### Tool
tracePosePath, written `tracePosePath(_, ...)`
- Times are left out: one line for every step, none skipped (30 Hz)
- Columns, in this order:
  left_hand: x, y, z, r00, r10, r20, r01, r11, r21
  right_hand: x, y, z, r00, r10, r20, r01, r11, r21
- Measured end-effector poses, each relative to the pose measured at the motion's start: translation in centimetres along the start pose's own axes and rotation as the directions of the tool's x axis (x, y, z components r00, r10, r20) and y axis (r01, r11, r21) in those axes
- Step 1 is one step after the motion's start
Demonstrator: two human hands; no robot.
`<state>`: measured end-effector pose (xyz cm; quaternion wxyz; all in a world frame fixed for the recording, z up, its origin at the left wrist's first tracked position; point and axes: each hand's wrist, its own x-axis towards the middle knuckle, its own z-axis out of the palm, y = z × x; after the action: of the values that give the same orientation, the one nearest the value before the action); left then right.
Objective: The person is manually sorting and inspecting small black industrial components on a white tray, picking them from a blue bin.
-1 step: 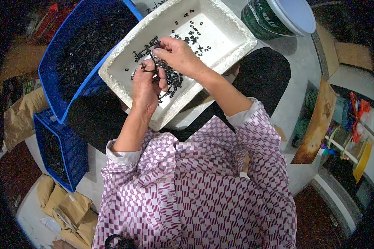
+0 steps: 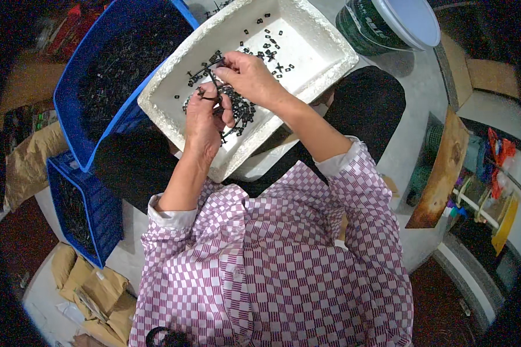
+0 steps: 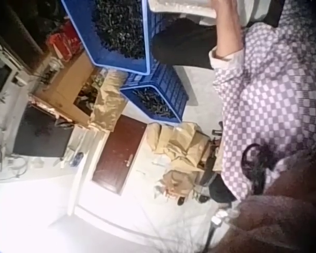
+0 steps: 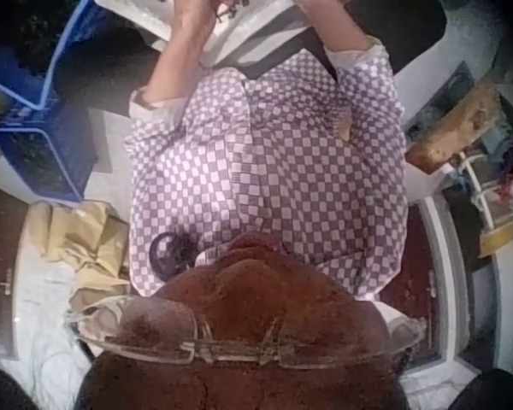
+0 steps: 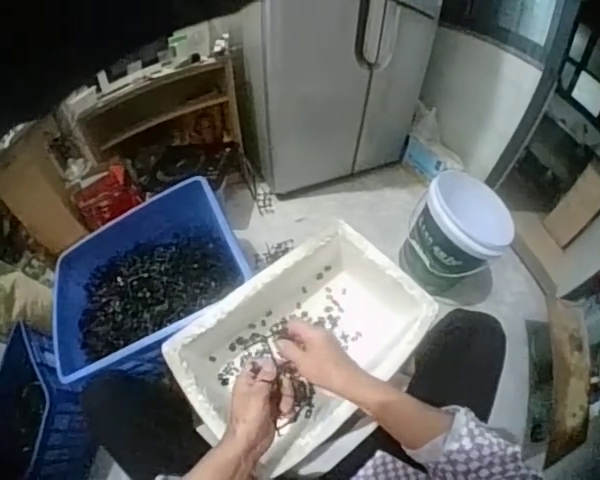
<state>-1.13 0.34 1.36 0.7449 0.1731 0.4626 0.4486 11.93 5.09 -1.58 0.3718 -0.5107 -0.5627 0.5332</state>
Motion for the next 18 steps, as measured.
tracePosePath(0.0,-0.2,0.1,1.0,-0.013,0.002,0.013,0.999,0.031,0.3,0.5,-0.3,1.0,0.0,-0.002,0.0,1.0,0.0)
tracePosePath(0.1,-0.4,0.3,1.0,-0.027,0.005,0.026,0.998,0.062,0.6,0.9,-0.8,0.99,-0.113,-0.084,0.091,0.97,-0.226)
tracePosePath(0.1,-0.5,0.4,0.999,-0.041,0.007,0.04,0.995,0.094,0.9,1.3,-1.5,0.962,-0.238,-0.137,0.155,0.881,-0.446)
tracePosePath(0.0,-0.5,0.5,0.999,-0.042,0.01,0.041,0.995,0.095,1.1,1.7,-2.1,0.917,-0.367,-0.158,0.185,0.741,-0.646)
tracePosePath(-0.3,-0.6,0.6,0.999,-0.047,0.027,0.044,0.993,0.11,1.2,1.9,-2.5,0.916,-0.367,-0.161,0.183,0.741,-0.646)
tracePosePath(-0.5,-0.6,0.6,0.998,-0.051,0.043,0.046,0.991,0.125,1.4,2.1,-2.9,0.93,-0.34,-0.14,0.154,0.705,-0.692)
tracePosePath(-0.6,-0.6,0.7,0.997,-0.056,0.058,0.047,0.989,0.139,1.5,2.3,-3.2,0.942,-0.312,-0.121,0.126,0.666,-0.735)
tracePosePath(-0.6,-0.5,0.7,0.997,-0.057,0.06,0.048,0.989,0.14,1.5,2.5,-3.4,0.954,-0.281,-0.103,0.1,0.623,-0.776)
tracePosePath(-0.6,-0.4,0.8,0.997,-0.064,0.04,0.059,0.992,0.114,1.4,2.7,-3.5,0.954,-0.281,-0.105,0.098,0.623,-0.776)
tracePosePath(-0.5,-0.4,0.6,0.997,-0.07,0.017,0.068,0.994,0.085,1.3,1.9,-3.4,0.984,-0.074,-0.161,-0.014,0.874,-0.486)
tracePosePath(-0.5,-0.3,0.5,0.997,-0.076,-0.007,0.076,0.995,0.057,1.2,1.1,-3.2,0.98,0.143,-0.136,-0.161,0.978,-0.129)
tracePosePath(-0.4,-0.3,0.3,0.997,-0.075,-0.009,0.075,0.996,0.055,1.1,0.4,-3.1,0.943,0.332,-0.033,-0.316,0.919,0.234)
tracePosePath(-0.3,-0.3,0.2,0.997,-0.074,-0.012,0.075,0.996,0.051,0.9,-0.3,-2.9,0.943,0.332,-0.031,-0.317,0.919,0.233)
tracePosePath(-0.3,-0.3,0.1,0.997,-0.074,-0.016,0.075,0.996,0.046,0.8,-1.0,-2.6,0.941,0.338,0.035,-0.33,0.886,0.326)
tracePosePath(-0.2,-0.3,0.1,0.997,-0.075,-0.017,0.076,0.996,0.044,0.6,-1.5,-2.5,0.937,0.336,0.098,-0.345,0.842,0.415)
tracePosePath(-0.2,-0.3,0.1,0.997,-0.076,-0.016,0.076,0.996,0.046,0.6,-1.8,-2.3,0.931,0.327,0.159,-0.362,0.787,0.499)
tracePosePath(-0.3,-0.4,0.2,0.997,-0.079,-0.014,0.08,0.995,0.054,0.6,-1.6,-2.1,0.931,0.328,0.158,-0.362,0.787,0.5)
tracePosePath(-0.3,-0.4,0.3,0.997,-0.082,-0.011,0.083,0.995,0.063,0.5,-1.1,-1.9,0.954,0.283,0.104,-0.299,0.851,0.432)
